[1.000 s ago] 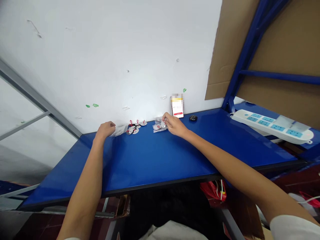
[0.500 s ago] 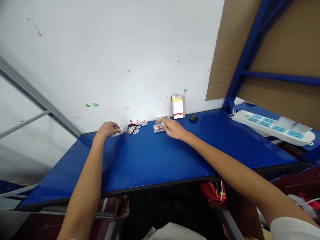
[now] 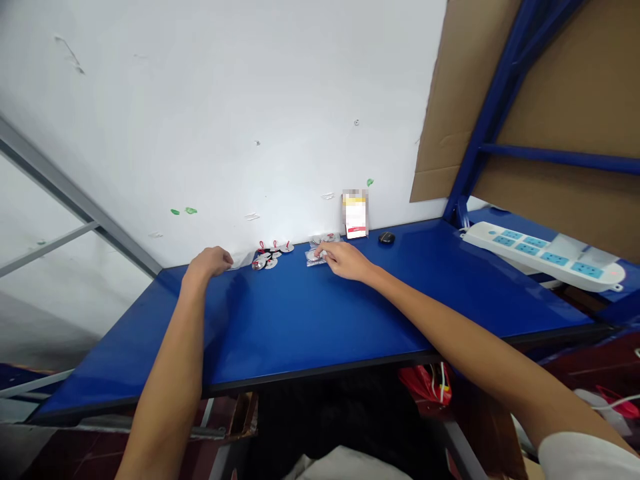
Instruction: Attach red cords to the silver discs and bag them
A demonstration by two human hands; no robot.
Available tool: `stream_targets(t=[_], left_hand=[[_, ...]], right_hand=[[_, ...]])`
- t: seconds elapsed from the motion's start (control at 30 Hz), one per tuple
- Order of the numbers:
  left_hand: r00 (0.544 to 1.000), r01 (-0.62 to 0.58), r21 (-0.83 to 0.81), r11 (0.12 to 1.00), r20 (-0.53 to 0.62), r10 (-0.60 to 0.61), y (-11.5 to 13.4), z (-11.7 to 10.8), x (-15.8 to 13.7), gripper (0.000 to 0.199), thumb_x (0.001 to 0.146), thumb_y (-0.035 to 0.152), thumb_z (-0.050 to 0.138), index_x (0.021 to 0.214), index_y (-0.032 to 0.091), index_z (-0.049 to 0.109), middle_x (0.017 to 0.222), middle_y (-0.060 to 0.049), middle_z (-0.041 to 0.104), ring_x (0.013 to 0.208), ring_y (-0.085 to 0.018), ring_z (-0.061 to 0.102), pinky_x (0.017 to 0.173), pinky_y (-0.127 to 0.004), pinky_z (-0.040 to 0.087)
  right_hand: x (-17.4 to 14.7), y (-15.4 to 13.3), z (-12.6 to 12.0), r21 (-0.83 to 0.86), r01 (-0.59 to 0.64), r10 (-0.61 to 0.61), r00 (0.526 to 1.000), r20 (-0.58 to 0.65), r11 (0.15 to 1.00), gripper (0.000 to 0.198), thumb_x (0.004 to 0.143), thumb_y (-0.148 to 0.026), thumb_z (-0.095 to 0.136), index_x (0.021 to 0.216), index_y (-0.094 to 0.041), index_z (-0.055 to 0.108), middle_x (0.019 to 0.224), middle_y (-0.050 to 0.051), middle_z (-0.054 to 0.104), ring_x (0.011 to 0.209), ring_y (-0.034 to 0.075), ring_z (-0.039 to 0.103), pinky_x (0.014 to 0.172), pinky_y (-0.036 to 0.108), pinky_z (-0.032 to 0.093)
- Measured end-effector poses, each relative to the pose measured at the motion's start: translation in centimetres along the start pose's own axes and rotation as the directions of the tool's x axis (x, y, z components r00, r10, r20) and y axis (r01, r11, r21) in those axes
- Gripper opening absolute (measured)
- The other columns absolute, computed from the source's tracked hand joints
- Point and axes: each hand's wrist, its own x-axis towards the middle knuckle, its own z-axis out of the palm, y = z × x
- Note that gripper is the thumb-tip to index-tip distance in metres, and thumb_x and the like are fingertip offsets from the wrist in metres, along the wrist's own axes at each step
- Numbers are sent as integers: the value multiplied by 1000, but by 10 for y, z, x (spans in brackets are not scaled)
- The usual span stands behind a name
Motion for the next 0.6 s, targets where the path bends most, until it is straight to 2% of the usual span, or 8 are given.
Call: stream_targets(t=[0.1,0.2,0.3,0.37,0.43,0.47,0.53,0.6], left_hand=[[981,90,77,993,-178,-75,6,-11,-9,19,85,20,65,94,19,82,104,-22,77,101,-40,72,85,-50,56],[876,83,6,997,-477,-70,15,-23,-16,27,95,22,52,102,18,78,110,-23,74,111,-42,68,87,-53,57],[771,-32,-148,988,-634,-70,27,-28,-20,21,98,26,52,101,20,72,111,-17,73,111,-36,69,93,-51,56],[773,-163,-306,938,-630,-72,39,-27,-20,14,96,29,55,99,21,66,107,-13,74,102,-30,72,95,-49,58],[833,-298,-533,792,-550,-57,56,-21,-20,11,96,32,58,99,21,59,107,-10,75,94,-25,75,89,-45,61],[872,-339,-663,668,-488,-41,65,-17,-20,13,96,34,57,100,21,55,109,-10,76,90,-23,76,82,-42,63],[928,-350,-846,402,-370,30,85,-7,-24,21,97,40,58,102,22,49,117,-11,76,86,-21,78,74,-37,65],[947,-322,-914,245,-311,84,104,4,-30,29,94,44,64,104,23,46,117,-11,77,84,-19,78,71,-35,66]], right_hand=[[0,-4,-1,-13,0,0,1000,-9,1000,30,99,-17,54,119,-24,75,63,-4,49,58,16,47,63,28,32],[1,-8,0,-22,41,-42,997,-64,999,26,99,-17,55,115,-23,74,67,-3,52,63,17,51,67,29,36],[1,-11,2,-15,108,-109,983,-148,994,21,102,-23,55,116,-22,71,88,3,63,78,19,60,75,31,44],[2,-14,3,-11,135,-135,971,-195,991,20,104,-26,56,118,-22,69,101,6,66,87,21,64,80,33,48],[1,-17,3,-5,147,-145,965,-219,989,21,104,-28,56,121,-23,68,109,8,67,92,22,66,84,34,50],[1,-18,3,1,145,-141,965,-220,989,22,105,-28,56,123,-23,67,112,9,67,92,22,66,85,34,50],[1,-21,2,20,106,-100,974,-204,994,25,105,-31,57,128,-24,65,109,8,69,85,21,65,81,34,50],[0,-23,2,38,38,-31,985,-169,999,33,105,-34,58,136,-23,59,93,3,70,73,19,62,73,32,46]])
